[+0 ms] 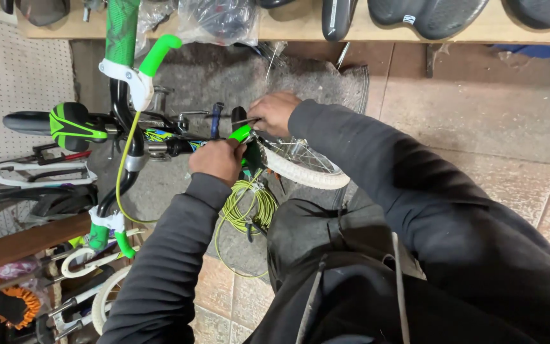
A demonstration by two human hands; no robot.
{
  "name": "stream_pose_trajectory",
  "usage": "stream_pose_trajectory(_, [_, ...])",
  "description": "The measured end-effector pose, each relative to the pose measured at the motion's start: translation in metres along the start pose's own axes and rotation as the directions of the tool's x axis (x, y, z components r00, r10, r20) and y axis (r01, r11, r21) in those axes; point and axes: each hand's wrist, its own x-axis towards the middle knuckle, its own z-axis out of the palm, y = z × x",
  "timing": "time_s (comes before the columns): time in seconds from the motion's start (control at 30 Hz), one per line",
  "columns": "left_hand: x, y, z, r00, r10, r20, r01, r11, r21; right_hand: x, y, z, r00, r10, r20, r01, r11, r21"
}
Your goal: The person uses a screwdriver to tighten bolts on the front wheel axle of a green children's bicycle. They repeatedly spin the wheel to check alignment and continue adjusting the axle nuts while holding the handlebars.
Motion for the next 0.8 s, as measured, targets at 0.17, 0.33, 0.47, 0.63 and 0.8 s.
stream_pose_trajectory(0.17, [0.003,-0.001,0.021,1.0,-0.026,-0.013,0.025,1.0,-0.011,0.001,0.0,-0.003,0.997,0.042,0.062,-0.044,0.999,0.029])
stream_pose_trajectory(0.33, [0.0,0.003,0.034,0.998,-0.064,-0.012,0.064,0.997,-0.034,0.002,0.0,-0.003,0.996,0.063,0.06,-0.067,0.996,0.06])
stream_pose_trajectory(0.47, [0.008,0.008,0.015,0.999,-0.035,0.024,0.034,0.999,0.042,0.001,-0.001,-0.001,0.996,0.065,0.054,-0.067,0.997,0.048])
stream_pose_trajectory(0.63, [0.052,0.018,0.012,0.975,0.053,0.214,-0.123,0.938,0.325,0.002,0.008,0.006,1.0,0.027,0.008,-0.028,0.996,0.086])
stream_pose_trajectory(0.8, [0.089,0.054,0.011,0.895,0.238,0.377,-0.402,0.797,0.451,0.002,0.07,0.05,0.964,-0.171,-0.203,0.175,0.984,0.004])
